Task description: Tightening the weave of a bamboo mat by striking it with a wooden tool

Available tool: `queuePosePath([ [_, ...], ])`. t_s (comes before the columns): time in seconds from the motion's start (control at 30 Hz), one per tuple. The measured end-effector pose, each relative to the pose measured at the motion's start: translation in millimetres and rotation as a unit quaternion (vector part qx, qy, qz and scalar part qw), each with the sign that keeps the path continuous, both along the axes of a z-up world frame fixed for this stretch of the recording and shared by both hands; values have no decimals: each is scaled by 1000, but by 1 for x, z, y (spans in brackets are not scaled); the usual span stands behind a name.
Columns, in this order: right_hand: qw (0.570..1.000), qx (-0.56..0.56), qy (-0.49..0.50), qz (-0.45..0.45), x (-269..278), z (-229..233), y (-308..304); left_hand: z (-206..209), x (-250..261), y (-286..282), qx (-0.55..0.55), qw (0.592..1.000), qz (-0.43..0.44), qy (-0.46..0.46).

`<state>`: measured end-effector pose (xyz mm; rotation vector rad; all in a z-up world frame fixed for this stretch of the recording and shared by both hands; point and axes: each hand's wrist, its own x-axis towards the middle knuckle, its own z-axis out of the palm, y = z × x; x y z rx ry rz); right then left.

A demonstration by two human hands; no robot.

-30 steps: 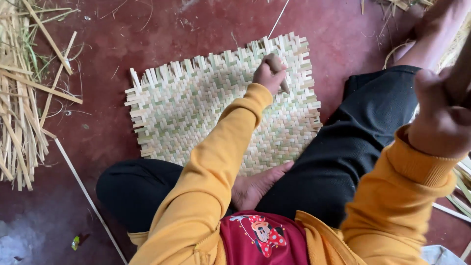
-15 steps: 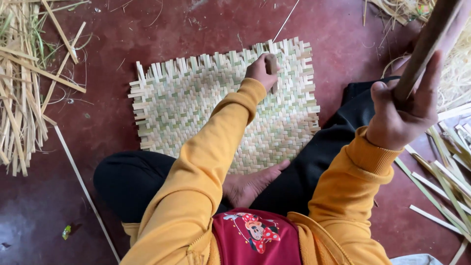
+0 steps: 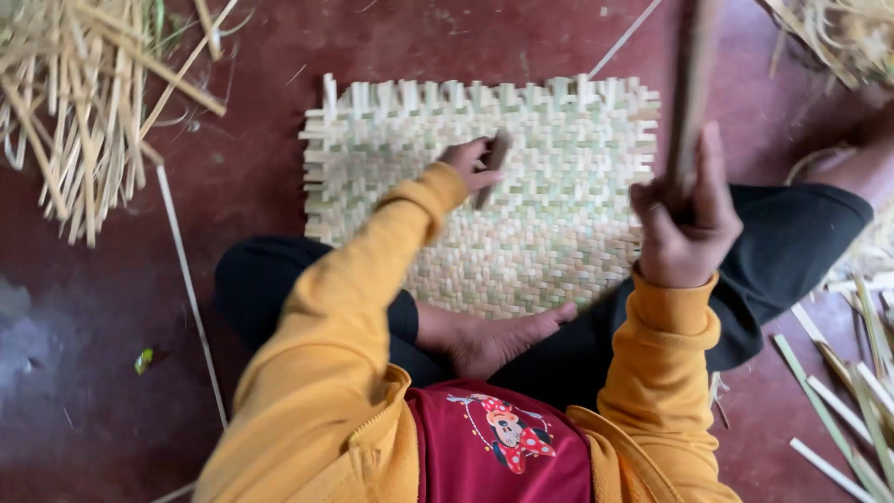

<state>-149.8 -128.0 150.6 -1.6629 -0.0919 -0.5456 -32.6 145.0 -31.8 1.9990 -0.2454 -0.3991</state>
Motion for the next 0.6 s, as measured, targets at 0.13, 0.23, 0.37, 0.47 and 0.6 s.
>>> queuePosePath([
  [0.13,995,-49,50,77,-3,-3,71,-4,-5,151,100,990,17,96],
  [0.23,979,-74,139,128,-9,-44,116,-5,-5,227,127,980,142,60],
  [0.37,950,-161,216,158,-26,-45,184,-4,-6,259,51,969,238,34],
  [0.47,915,-219,305,148,-51,-83,205,-23,7,256,-53,975,213,-36],
  [0.6,818,-239,505,135,-79,-190,165,-61,35,247,-64,974,214,-30],
])
